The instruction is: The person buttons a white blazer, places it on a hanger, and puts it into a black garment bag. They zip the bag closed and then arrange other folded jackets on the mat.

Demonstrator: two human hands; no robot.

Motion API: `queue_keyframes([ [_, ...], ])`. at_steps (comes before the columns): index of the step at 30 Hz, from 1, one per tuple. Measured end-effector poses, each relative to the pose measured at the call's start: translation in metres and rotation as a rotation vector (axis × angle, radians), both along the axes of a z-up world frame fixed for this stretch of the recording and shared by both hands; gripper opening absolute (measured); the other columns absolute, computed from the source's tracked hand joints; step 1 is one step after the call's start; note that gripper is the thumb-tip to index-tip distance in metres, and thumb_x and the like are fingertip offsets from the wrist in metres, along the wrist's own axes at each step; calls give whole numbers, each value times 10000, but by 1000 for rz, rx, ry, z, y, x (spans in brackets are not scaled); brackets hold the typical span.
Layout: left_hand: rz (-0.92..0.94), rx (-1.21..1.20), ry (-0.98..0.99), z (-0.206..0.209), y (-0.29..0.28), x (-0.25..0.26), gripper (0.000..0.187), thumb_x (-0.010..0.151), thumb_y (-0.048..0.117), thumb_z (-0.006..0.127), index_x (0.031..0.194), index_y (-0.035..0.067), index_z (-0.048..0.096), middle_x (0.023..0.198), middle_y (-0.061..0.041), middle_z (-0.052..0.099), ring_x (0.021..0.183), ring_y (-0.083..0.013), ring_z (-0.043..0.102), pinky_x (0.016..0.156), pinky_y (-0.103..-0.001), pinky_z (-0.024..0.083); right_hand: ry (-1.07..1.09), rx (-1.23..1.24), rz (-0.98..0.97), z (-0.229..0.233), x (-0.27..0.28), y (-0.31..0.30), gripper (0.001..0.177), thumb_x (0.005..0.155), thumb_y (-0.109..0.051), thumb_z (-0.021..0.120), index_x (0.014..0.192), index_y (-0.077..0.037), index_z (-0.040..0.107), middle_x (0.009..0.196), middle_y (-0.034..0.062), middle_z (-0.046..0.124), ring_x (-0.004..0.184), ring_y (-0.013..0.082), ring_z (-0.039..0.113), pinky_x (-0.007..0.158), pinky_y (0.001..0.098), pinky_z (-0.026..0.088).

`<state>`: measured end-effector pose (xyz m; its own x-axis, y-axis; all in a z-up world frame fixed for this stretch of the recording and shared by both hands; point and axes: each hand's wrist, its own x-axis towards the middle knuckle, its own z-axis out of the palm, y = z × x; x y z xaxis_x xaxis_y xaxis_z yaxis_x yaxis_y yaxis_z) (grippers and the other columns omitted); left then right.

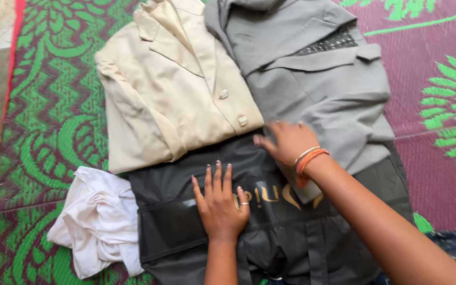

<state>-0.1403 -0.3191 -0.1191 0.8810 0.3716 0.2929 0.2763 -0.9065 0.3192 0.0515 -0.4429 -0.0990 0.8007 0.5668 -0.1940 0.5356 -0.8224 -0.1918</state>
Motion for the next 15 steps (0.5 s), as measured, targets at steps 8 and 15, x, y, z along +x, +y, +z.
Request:
queue_keyframes([
  [8, -11, -6, -1, 1, 3, -1, 583, 827, 285, 569, 1369, 73, 606, 1470, -141, 551, 1435, -332, 417, 1220, -602, 155, -354, 514, -316, -27, 23, 77, 959, 804, -621, 730, 1413, 77, 483, 1289, 256, 559, 1178, 410, 519, 941, 507, 431],
  [15, -9, -18, -1, -2, 2, -3, 578, 829, 278, 556, 1371, 85, 609, 1454, -132, 562, 1435, -320, 420, 1225, -607, 148, -226, 252, -258, -28, 10, 86, 881, 829, -658, 704, 1335, 34, 502, 1042, 194, 661, 1025, 352, 629, 899, 490, 475],
])
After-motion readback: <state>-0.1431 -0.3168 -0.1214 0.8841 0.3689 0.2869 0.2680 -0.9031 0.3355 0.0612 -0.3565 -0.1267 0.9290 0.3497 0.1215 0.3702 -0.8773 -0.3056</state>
